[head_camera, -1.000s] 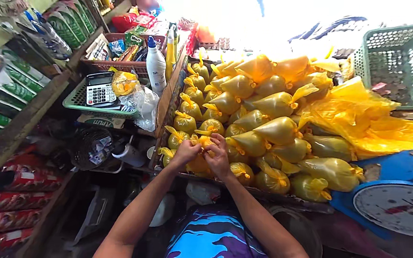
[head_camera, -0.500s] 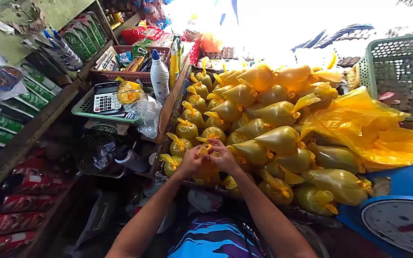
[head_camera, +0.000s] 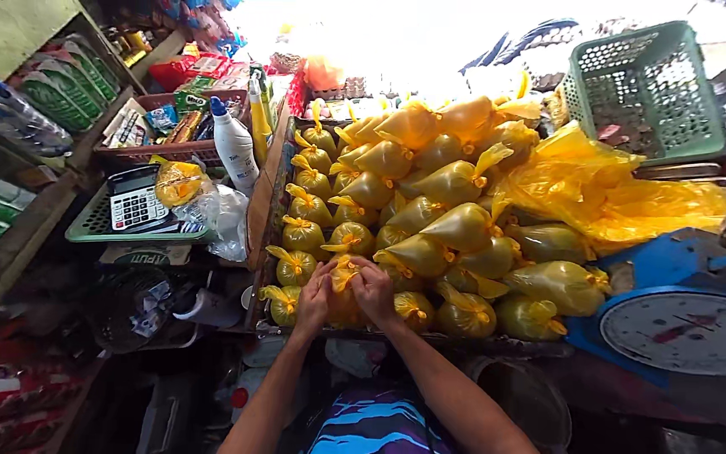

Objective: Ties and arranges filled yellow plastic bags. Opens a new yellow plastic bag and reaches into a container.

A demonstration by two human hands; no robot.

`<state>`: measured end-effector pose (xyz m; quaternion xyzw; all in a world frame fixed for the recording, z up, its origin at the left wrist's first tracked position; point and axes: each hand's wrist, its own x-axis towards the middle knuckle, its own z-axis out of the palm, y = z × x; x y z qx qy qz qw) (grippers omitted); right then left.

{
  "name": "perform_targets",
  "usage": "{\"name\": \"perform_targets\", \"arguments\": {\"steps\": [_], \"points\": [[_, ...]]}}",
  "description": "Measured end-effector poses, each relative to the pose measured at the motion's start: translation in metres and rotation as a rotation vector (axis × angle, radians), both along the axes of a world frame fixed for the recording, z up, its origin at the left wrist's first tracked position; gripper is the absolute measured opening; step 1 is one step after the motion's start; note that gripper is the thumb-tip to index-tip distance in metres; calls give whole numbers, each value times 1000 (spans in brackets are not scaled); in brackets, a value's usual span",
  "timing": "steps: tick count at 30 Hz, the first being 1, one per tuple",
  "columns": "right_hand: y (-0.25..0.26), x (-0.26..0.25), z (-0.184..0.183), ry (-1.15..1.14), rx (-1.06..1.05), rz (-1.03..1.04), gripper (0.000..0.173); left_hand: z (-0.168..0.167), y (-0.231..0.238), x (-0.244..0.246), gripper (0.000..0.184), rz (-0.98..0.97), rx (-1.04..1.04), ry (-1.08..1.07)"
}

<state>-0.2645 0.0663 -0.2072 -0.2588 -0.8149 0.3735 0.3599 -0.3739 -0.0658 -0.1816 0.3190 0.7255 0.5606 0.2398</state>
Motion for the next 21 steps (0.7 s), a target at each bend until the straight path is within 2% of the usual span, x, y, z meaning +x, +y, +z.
{"name": "perform_targets", "arguments": {"steps": [2, 3, 6, 8, 9, 12, 16, 18, 21], "points": [[11, 7, 0, -64, -35, -2, 30, -5, -13, 3, 40, -11, -11, 95], [16, 9, 9, -99, -97, 47, 29, 3, -11, 2, 39, -3, -8, 120], [26, 18, 36, -205, -328, 354, 24, 36, 7, 4, 41, 3, -3, 237], [25, 19, 56, -290, -390, 557, 40, 51, 26, 7, 39, -41, -3, 356], [22, 18, 66, -315, -414, 594, 36, 55, 33, 10, 38, -67, -5, 406], [26, 7, 87, -387, -591, 569, 23, 59, 30, 15, 32, -88, 16, 485], [65, -4, 114, -465, -823, 439, 38, 62, -28, -4, 32, 56, 44, 453], [93, -6, 122, -384, -862, 341, 43, 45, -72, -15, 32, 160, 9, 394], [125, -19, 134, -223, -881, 128, 47, 4, -135, -8, 33, 253, -73, 195]]}}
